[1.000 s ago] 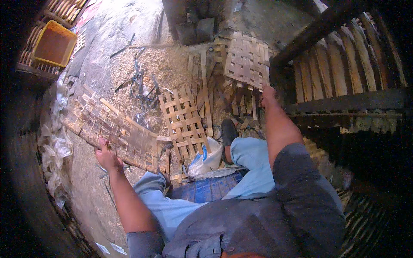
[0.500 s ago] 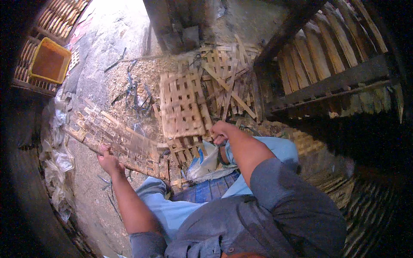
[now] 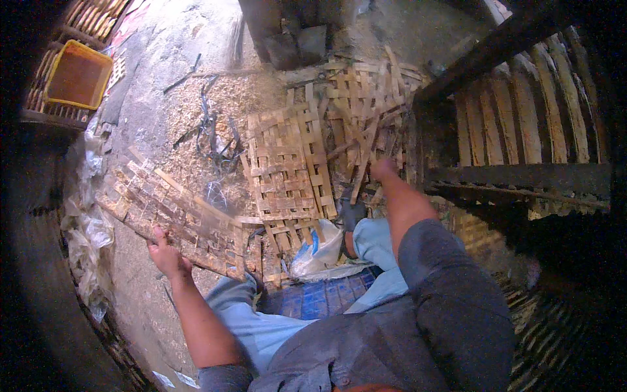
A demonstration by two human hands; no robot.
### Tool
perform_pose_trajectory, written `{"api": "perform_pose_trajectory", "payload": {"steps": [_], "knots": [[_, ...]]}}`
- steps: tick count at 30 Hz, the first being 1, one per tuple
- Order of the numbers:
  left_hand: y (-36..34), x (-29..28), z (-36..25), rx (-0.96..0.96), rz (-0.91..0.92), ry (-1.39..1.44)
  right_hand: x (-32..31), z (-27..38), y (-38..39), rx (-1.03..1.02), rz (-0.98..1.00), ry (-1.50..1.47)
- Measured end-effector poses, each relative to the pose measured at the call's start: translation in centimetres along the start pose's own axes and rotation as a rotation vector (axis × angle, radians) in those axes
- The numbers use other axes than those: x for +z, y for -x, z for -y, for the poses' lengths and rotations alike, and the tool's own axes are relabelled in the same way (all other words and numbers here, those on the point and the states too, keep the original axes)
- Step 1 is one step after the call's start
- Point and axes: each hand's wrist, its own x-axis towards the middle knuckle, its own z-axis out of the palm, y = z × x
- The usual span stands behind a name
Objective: The person sits on the floor and weaves thin strips of bamboo into a flat, grid-like mat. They interlace the strips by hand, adjusting the tension and alignment of the weave throughout the process.
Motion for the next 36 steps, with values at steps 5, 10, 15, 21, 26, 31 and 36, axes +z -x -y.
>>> {"api": "perform_pose_trajectory", "payload": {"steps": [5,10,15,21,26,31,36], "knots": [[1.7,2.0,-1.0,0.009,0.04,-0.044,0.2,3.7,4.0,-0.196,0.068,-0.71],[1.4,1.1,-0.5,0.01,0.035,-0.064,-3.7,3.4,4.0,0.356,-0.064,-0.689],[1.6,1.4,-1.3,0.003,0.059,-0.05,-0.8,-0.6,0.7,0.567,-0.121,-0.842],[1.6,0.4,-0.7,0.046,0.061,-0.029,-0.8,1.5,2.8,0.412,-0.325,-0.865],[1.8,1.2,-0.9,0.008,0.04,-0.019,-3.2,2.8,4.6,0.208,-0.228,-0.825],[2.4,0.7,-1.1,-0.025,0.02,0.008,-6.9,3.2,3.5,0.376,-0.053,-1.355],[3.9,3.5,-2.7,0.0,0.029,0.024,-2.9,1.4,-4.8,0.433,-0.116,-1.133]]}}
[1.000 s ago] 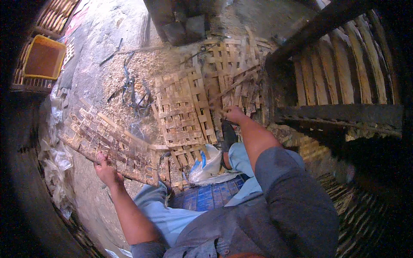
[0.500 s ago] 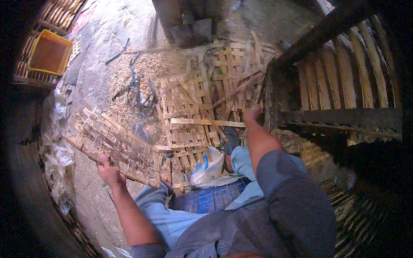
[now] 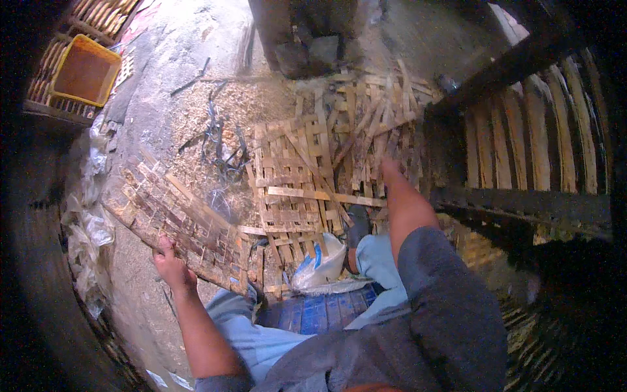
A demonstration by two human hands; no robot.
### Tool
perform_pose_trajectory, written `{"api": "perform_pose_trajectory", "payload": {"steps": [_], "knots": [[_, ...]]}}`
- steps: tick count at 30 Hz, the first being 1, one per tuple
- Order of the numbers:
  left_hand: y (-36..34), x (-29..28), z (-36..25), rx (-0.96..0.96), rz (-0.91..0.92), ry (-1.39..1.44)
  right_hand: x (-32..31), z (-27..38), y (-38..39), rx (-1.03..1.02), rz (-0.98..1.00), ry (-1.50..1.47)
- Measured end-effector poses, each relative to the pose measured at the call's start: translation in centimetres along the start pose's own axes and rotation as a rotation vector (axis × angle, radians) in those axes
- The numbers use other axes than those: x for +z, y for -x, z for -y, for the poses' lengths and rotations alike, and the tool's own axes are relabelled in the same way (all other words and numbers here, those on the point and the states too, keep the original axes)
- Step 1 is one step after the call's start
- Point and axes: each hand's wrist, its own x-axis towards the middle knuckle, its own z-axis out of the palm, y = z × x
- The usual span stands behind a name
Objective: The person sits on the floor and weaves thin strips of bamboo into a flat, grid-like mat. They interlace the strips by hand, adjusting the tension and alignment of the weave throughout the process.
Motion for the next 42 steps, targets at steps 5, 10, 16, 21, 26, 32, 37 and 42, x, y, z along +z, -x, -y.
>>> {"api": "perform_pose_trajectory", "payload": {"steps": [5,10,16,21,26,32,37,42], "knots": [[-2.5,-2.6,2.7,0.01,0.068,-0.005,0.5,-0.2,-2.1,-0.131,0.209,-0.344],[-2.9,-3.2,3.6,-0.003,0.016,0.064,0.1,0.3,8.0,0.104,0.525,-0.977],[-1.5,-4.1,2.3,0.041,0.062,0.069,-5.2,2.6,21.1,0.22,0.829,-1.021],[1.3,-3.2,-0.8,0.123,0.142,0.01,-6.6,0.4,25.1,0.108,0.817,-0.616],[1.4,-5.4,-0.7,0.086,0.234,0.082,-7.2,0.5,27.4,-0.017,0.785,-0.229],[0.8,-6.4,0.2,0.142,0.093,-0.231,-3.9,-1.3,18.3,-0.335,0.527,0.603],[-0.6,-4.0,1.5,0.049,0.035,-0.03,-1.8,-4.8,5.0,-0.514,0.381,1.188],[-0.1,-3.2,0.9,-0.032,-0.004,0.029,-3.5,-1.7,4.8,-0.182,0.016,0.584]]}}
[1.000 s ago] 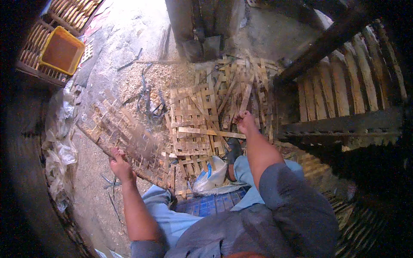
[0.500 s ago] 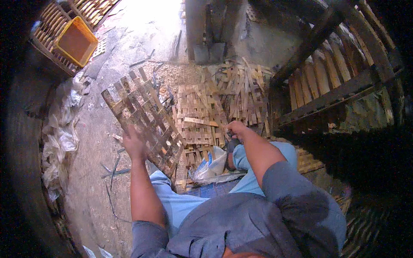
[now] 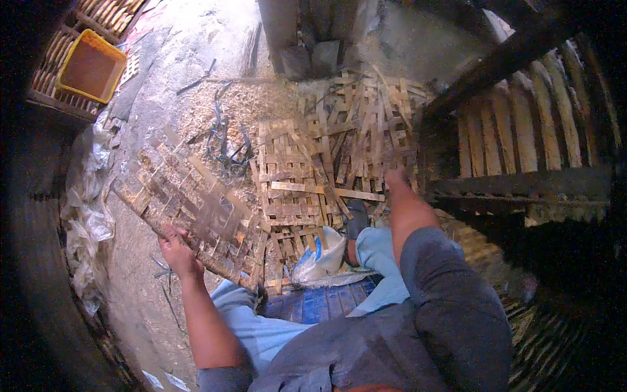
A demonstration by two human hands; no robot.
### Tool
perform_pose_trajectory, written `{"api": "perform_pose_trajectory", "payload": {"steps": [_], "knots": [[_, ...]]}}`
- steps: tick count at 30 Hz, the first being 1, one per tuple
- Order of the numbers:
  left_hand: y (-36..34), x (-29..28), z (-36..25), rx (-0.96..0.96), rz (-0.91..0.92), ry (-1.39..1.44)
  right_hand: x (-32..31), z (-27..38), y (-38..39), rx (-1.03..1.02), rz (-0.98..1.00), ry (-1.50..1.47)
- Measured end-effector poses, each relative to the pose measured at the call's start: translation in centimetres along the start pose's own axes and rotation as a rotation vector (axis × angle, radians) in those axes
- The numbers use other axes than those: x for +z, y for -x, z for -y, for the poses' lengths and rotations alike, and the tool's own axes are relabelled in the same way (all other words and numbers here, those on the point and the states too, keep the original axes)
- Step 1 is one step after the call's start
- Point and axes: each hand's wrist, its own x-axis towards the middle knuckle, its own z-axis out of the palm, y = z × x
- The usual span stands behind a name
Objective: The person sits on the floor and weaves thin strips of bamboo into a flat, grid-like mat. They interlace the strips by hand, adjusting the tension and alignment of the weave throughout the process.
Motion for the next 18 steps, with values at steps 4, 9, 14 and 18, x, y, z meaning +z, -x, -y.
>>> {"api": "perform_pose_trajectory", "payload": {"steps": [4,9,14,18], "knots": [[-1.0,-0.6,1.5,0.007,0.013,-0.066,-1.2,3.9,1.4,0.001,-0.047,-0.109],[-2.0,1.0,2.2,-0.023,0.064,-0.067,2.9,4.3,-2.3,-0.006,0.042,0.156],[-2.1,1.4,2.0,-0.005,0.054,-0.076,3.3,1.7,-5.4,-0.083,0.165,0.158],[-1.5,1.1,2.0,0.004,0.04,-0.04,2.7,-0.4,-4.9,-0.08,0.241,-0.28]]}}
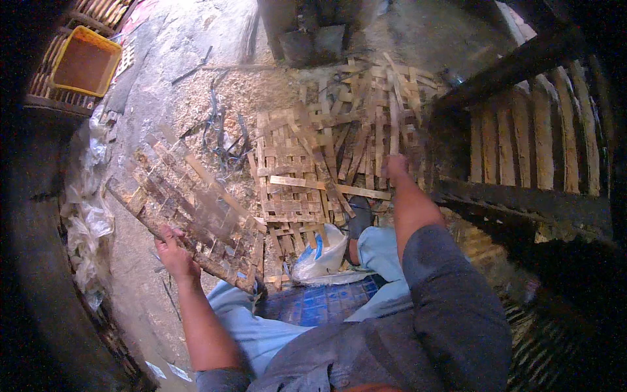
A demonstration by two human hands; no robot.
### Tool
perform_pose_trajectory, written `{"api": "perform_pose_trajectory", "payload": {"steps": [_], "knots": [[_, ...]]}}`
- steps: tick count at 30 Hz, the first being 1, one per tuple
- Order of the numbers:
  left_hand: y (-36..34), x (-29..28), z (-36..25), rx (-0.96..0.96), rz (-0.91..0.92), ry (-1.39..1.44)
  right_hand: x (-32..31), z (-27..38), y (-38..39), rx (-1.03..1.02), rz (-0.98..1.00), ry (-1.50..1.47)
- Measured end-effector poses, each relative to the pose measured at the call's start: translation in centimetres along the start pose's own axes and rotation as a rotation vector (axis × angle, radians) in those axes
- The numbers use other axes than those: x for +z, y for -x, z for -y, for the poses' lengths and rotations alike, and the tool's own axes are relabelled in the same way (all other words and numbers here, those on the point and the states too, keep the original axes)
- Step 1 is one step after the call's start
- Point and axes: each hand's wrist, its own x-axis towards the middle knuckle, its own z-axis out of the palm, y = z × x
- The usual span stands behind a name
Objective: The person sits on the floor and weaves thin strips of bamboo into a flat, grid-like mat. They interlace the strips by hand, adjusting the tension and alignment of the weave throughout the process.
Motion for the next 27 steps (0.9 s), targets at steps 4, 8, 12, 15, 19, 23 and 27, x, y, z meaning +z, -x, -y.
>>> {"api": "perform_pose_trajectory", "payload": {"steps": [4,8,12,15,19,23,27], "knots": [[0.7,-1.5,0.1,-0.003,-0.023,-0.002,-0.7,1.8,5.5,-0.065,0.128,-0.338],[0.3,0.1,-0.6,0.001,0.046,0.037,-0.9,-1.0,5.0,-0.053,0.309,-0.784],[0.8,-0.6,-0.6,0.0,0.016,0.001,-1.0,4.5,11.7,-0.028,0.061,-0.495],[0.4,-1.0,-0.6,-0.028,0.025,-0.046,-0.5,4.2,11.9,-0.007,-0.007,-0.242],[1.0,0.1,-0.8,0.025,-0.006,-0.014,-1.1,1.3,8.4,0.194,-0.361,0.11],[1.1,0.3,-1.1,-0.003,-0.034,-0.048,-3.3,-2.6,4.7,0.369,-0.502,0.16],[1.1,0.2,-0.7,0.015,-0.003,-0.117,-4.7,-5.2,2.0,0.375,-0.412,0.153]]}}
